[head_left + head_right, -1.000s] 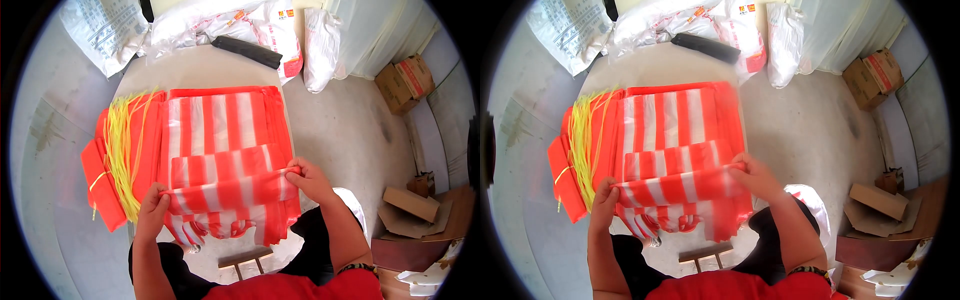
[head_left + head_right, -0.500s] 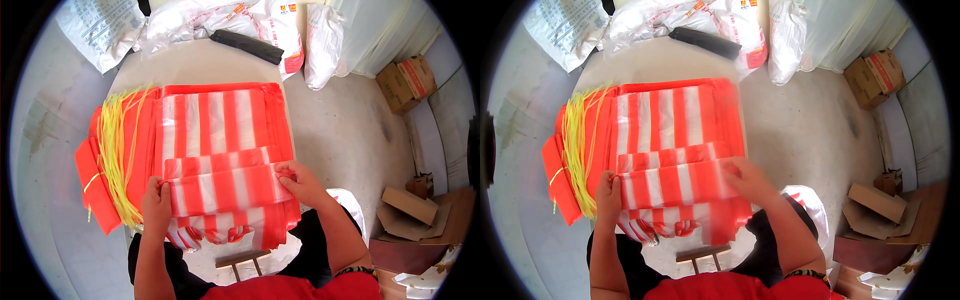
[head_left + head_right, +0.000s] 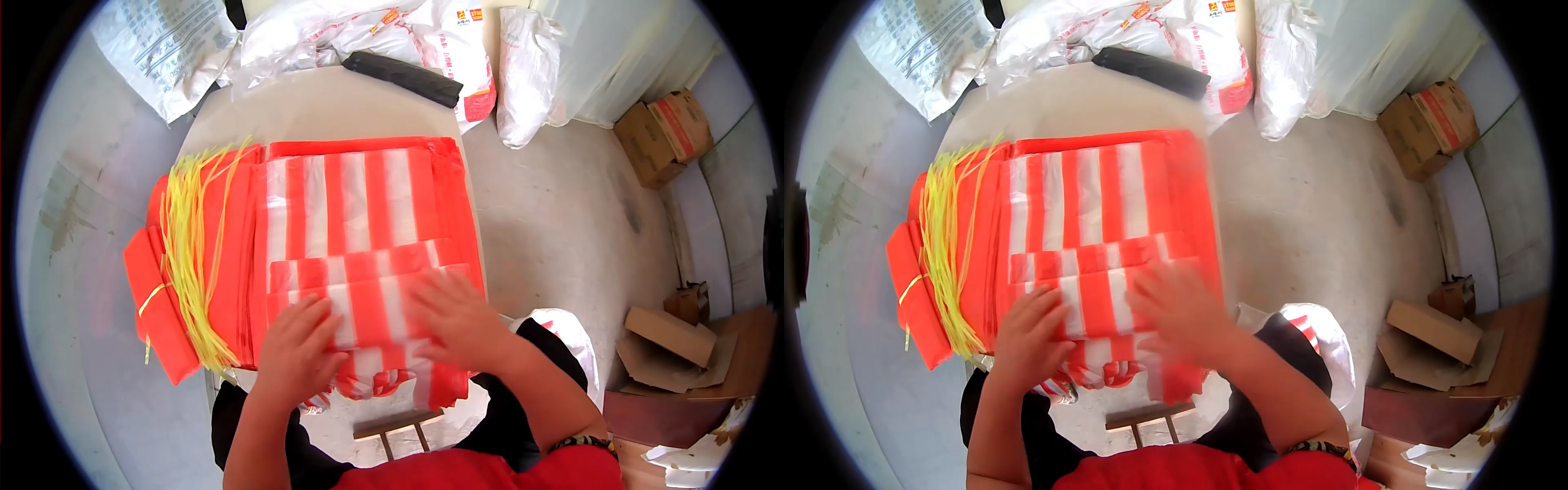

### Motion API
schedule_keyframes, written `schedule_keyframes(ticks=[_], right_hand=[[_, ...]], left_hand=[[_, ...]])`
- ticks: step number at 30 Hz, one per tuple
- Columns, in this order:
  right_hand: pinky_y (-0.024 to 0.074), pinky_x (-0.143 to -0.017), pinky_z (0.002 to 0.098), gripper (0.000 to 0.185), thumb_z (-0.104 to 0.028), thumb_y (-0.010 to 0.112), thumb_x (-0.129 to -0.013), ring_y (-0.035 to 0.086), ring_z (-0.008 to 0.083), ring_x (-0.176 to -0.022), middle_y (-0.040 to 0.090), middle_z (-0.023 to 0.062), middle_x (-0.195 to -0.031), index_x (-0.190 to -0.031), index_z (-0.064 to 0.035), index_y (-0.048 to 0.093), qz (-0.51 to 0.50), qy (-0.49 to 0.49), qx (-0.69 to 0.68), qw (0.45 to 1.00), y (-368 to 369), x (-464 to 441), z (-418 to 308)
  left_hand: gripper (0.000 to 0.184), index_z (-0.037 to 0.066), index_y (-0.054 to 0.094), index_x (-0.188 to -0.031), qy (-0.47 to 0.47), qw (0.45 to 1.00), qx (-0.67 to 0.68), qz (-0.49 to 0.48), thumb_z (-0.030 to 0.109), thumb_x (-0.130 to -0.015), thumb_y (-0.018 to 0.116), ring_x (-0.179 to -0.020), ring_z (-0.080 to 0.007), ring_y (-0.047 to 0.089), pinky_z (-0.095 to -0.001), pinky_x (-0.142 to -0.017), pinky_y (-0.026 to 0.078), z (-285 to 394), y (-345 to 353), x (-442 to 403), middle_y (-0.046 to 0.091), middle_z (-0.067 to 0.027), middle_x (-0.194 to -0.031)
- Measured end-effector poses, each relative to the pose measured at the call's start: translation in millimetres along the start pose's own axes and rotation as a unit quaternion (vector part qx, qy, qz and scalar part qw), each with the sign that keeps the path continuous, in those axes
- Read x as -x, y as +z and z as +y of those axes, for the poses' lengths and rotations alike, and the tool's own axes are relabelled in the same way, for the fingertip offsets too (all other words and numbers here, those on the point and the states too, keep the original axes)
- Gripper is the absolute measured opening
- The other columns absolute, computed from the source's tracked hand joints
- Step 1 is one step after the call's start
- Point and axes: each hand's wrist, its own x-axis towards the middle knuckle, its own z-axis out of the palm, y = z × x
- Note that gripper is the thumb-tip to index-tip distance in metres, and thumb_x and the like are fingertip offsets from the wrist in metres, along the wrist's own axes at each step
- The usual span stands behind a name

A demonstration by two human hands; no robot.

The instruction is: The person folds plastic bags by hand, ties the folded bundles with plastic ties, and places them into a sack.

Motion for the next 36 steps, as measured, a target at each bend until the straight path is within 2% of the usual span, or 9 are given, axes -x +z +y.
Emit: schedule_keyframes(ticks=[2,13,19,23,28,29,31,32,36], right_hand=[[0.0388,-0.118,0.0573,0.069,-0.032,0.084,-0.085,0.042,0.0425,-0.148,0.051,0.0192,-0.154,-0.145,-0.0089,0.059,-0.018,-0.021,-0.024,0.999,9.9,-7.2,-9.8],[0.0431,-0.112,0.0516,0.064,-0.006,0.074,-0.076,0.050,0.0404,-0.136,0.056,0.0201,-0.141,-0.138,-0.0030,0.058,-0.018,0.001,0.012,1.000,10.2,-24.3,-4.9],[0.0451,-0.110,0.0491,0.058,-0.011,0.073,-0.078,0.053,0.0369,-0.134,0.059,0.0183,-0.139,-0.135,-0.0042,0.061,-0.023,0.000,0.033,0.999,11.0,-27.7,-4.9],[0.0498,-0.103,0.0473,0.045,-0.020,0.068,-0.088,0.061,0.0325,-0.126,0.068,0.0148,-0.130,-0.131,-0.0060,0.067,-0.127,0.036,-0.036,0.991,-8.4,-31.6,-8.0],[0.0551,-0.088,0.0499,0.040,-0.026,0.062,-0.093,0.070,0.0373,-0.104,0.075,0.0167,-0.111,-0.128,-0.0080,0.068,-0.275,0.155,-0.129,0.940,-68.1,-41.9,-20.1],[0.0553,-0.088,0.0503,0.040,-0.027,0.062,-0.093,0.070,0.0381,-0.103,0.075,0.0174,-0.110,-0.128,-0.0073,0.068,-0.216,0.158,-0.119,0.956,-68.5,-41.5,-15.0],[0.0555,-0.087,0.0511,0.041,-0.029,0.063,-0.093,0.070,0.0398,-0.100,0.075,0.0189,-0.108,-0.126,-0.0057,0.068,-0.097,0.162,-0.089,0.978,-59.2,-39.3,-5.3],[0.0560,-0.090,0.0496,0.040,-0.029,0.068,-0.091,0.070,0.0388,-0.104,0.074,0.0176,-0.110,-0.123,-0.0053,0.070,-0.017,0.156,-0.049,0.986,-50.3,-39.2,-0.4],[0.0507,-0.102,0.0456,0.048,-0.028,0.077,-0.091,0.063,0.0334,-0.121,0.068,0.0142,-0.129,-0.134,-0.0077,0.065,0.069,0.032,0.003,0.997,-26.0,-54.5,1.1]], left_hand=[[0.061,0.006,0.067,-0.134,0.008,0.998,0.002,-0.057,0.015,-0.075,0.081,-0.143,-0.0377,0.054,-0.0530,-0.120,0.042,10.3,3.3,-5.5,0.063,-0.0156,-0.147],[0.070,0.006,0.063,-0.140,-0.070,0.993,-0.063,-0.074,0.011,-0.072,0.076,-0.149,-0.0347,0.048,-0.0562,-0.123,0.037,-14.6,-0.7,-5.6,0.055,-0.0169,-0.157],[0.062,0.011,0.067,-0.137,-0.085,0.993,-0.051,-0.070,0.009,-0.076,0.072,-0.148,-0.0358,0.049,-0.0571,-0.123,0.036,-14.2,-6.1,-2.0,0.058,-0.0170,-0.155],[0.057,0.011,0.070,-0.133,-0.078,0.991,-0.056,-0.089,0.009,-0.077,0.071,-0.141,-0.0356,0.056,-0.0535,-0.119,0.041,-11.6,-22.6,4.7,0.065,-0.0171,-0.147],[0.053,0.008,0.070,-0.132,-0.243,0.950,0.124,-0.156,0.005,-0.079,0.071,-0.124,-0.0337,0.067,-0.0455,-0.104,0.053,-6.8,-61.4,7.6,0.073,-0.0163,-0.129],[0.052,0.008,0.070,-0.132,-0.300,0.930,0.144,-0.154,0.004,-0.080,0.072,-0.121,-0.0333,0.068,-0.0442,-0.101,0.055,-7.2,-59.2,5.1,0.074,-0.0162,-0.126],[0.049,0.006,0.070,-0.130,-0.202,0.976,0.075,0.037,0.011,-0.082,0.079,-0.107,-0.0356,0.071,-0.0433,-0.097,0.055,-17.4,-39.4,3.0,0.073,-0.0157,-0.122],[0.053,0.007,0.069,-0.131,-0.152,0.985,0.011,0.080,0.012,-0.081,0.083,-0.123,-0.0375,0.065,-0.0483,-0.105,0.052,-22.3,-31.7,-0.4,0.068,-0.0153,-0.135],[0.068,0.010,0.064,-0.140,-0.050,0.999,-0.014,-0.007,0.021,-0.077,0.088,-0.147,-0.0388,0.048,-0.0636,-0.121,0.033,-9.6,-12.5,-16.0,0.059,-0.0146,-0.150]])
